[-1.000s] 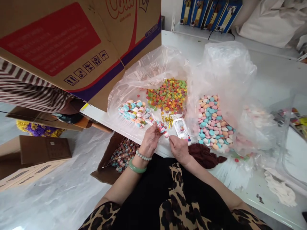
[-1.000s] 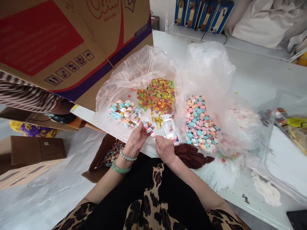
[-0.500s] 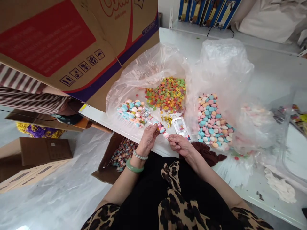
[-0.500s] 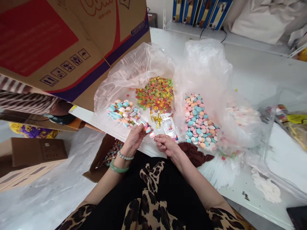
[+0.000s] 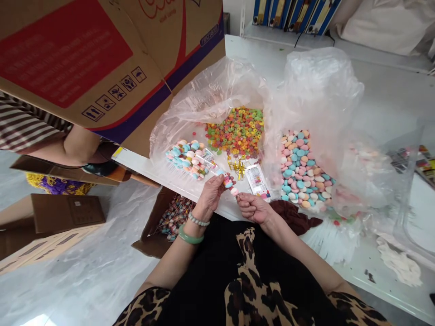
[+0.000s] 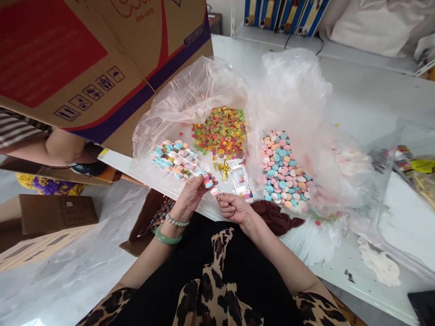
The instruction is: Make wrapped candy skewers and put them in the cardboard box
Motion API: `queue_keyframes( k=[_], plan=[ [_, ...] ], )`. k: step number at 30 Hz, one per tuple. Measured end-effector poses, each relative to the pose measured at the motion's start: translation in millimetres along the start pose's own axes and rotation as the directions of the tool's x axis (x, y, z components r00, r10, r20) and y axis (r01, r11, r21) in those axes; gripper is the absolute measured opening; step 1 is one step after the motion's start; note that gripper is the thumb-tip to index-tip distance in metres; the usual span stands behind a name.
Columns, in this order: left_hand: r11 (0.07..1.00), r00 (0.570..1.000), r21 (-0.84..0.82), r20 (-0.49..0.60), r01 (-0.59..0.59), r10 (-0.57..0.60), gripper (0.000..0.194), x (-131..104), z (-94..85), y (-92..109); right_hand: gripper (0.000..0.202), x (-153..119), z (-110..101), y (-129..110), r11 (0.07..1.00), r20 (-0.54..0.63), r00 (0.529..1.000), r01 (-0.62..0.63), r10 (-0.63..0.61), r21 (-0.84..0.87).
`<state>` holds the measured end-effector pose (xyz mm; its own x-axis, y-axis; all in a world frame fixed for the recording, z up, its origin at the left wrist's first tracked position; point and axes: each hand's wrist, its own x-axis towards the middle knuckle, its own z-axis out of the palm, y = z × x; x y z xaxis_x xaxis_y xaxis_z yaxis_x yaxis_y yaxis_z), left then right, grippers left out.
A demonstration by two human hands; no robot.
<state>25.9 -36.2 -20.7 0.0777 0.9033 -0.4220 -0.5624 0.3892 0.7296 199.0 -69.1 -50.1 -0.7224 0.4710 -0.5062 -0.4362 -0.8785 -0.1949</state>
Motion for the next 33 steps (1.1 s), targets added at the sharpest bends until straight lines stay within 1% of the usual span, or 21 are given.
queue_keyframes(
  k=[3,5,7,9,11,12,14,16,18,20,21,23,24,26,27,28,29,30,31,32,33],
  plan=[
    [0.999,1.000,-0.041,0.002,0.009,-0.009,0.033,-3,2.1,-7,0.013,-1,3,-2,0.996,-0.020,0.996,0.088,-0.088,-0.012],
    [0.997,0.999,-0.068,-0.006,0.032,-0.033,0.030,-4,2.7,-11,0.014,-1,7,0,0.979,-0.060,0.980,0.186,-0.192,-0.085],
    [0.993,0.996,-0.076,0.001,0.087,-0.087,0.029,-3,2.1,-12,0.017,-2,11,3,0.925,-0.142,0.933,0.292,-0.332,-0.243],
    [0.993,0.995,-0.069,0.009,0.097,-0.096,0.028,0,0.2,-9,0.019,-3,16,5,0.828,-0.220,0.851,0.351,-0.477,-0.437],
    [0.997,0.999,-0.060,0.006,0.039,-0.038,0.026,4,-2.7,-2,0.021,-4,20,5,0.736,-0.262,0.775,0.351,-0.576,-0.579],
    [0.998,1.000,-0.060,-0.003,0.004,-0.004,0.028,6,-4.2,1,0.021,-4,21,4,0.705,-0.272,0.750,0.342,-0.602,-0.621],
    [0.997,0.999,-0.069,-0.016,-0.035,0.034,0.031,9,-6.5,8,0.021,-5,21,0,0.672,-0.285,0.721,0.327,-0.632,-0.664],
    [0.997,0.999,-0.067,-0.027,-0.045,0.043,0.035,11,-7.2,13,0.020,-5,20,-3,0.655,-0.288,0.711,0.313,-0.642,-0.688],
    [0.997,0.996,-0.038,-0.067,-0.063,0.060,0.036,11,-6.1,15,0.018,-5,17,-5,0.602,-0.263,0.695,0.300,-0.670,-0.740],
    [0.997,0.989,0.007,-0.129,-0.078,0.078,0.036,9,-3.7,16,0.016,-7,15,-5,0.448,-0.201,0.642,0.248,-0.740,-0.859],
    [0.996,0.984,0.029,-0.154,-0.085,0.089,0.036,7,-2.0,15,0.016,-8,14,-5,0.321,-0.149,0.597,0.192,-0.788,-0.927],
    [0.992,0.977,0.065,-0.176,-0.108,0.118,0.034,5,2.0,12,0.017,-10,11,-2,-0.002,0.012,0.494,0.022,-0.869,-1.000],
    [0.990,0.975,0.075,-0.179,-0.121,0.133,0.033,3,4.5,10,0.019,-11,11,0,-0.166,0.116,0.455,-0.072,-0.883,-0.983],
    [0.988,0.971,0.075,-0.186,-0.136,0.147,0.032,1,9.8,5,0.025,-10,9,5,-0.427,0.312,0.423,-0.210,-0.851,-0.879],
    [0.988,0.970,0.068,-0.193,-0.136,0.147,0.031,1,12.6,2,0.027,-8,9,6,-0.511,0.381,0.428,-0.244,-0.819,-0.824],
    [0.989,0.970,0.060,-0.198,-0.132,0.141,0.031,0,15.2,-1,0.029,-7,8,8,-0.562,0.424,0.438,-0.254,-0.793,-0.787],
    [0.991,0.970,0.051,-0.202,-0.124,0.131,0.030,0,17.4,-4,0.029,-5,8,9,-0.581,0.442,0.447,-0.242,-0.778,-0.777],
    [0.993,0.972,0.040,-0.204,-0.114,0.120,0.030,0,19.0,-7,0.029,-3,8,10,-0.565,0.434,0.450,-0.210,-0.781,-0.798],
    [0.995,0.974,0.027,-0.203,-0.101,0.104,0.030,0,19.8,-8,0.027,-1,8,10,-0.510,0.399,0.449,-0.157,-0.800,-0.846],
    [0.996,0.976,0.011,-0.202,-0.083,0.083,0.030,1,19.7,-9,0.025,0,9,9,-0.412,0.335,0.454,-0.081,-0.826,-0.907],
    [0.998,0.979,-0.004,-0.194,-0.057,0.055,0.031,2,18.8,-8,0.022,1,9,8,-0.269,0.242,0.470,0.012,-0.849,-0.963]
  ],
)
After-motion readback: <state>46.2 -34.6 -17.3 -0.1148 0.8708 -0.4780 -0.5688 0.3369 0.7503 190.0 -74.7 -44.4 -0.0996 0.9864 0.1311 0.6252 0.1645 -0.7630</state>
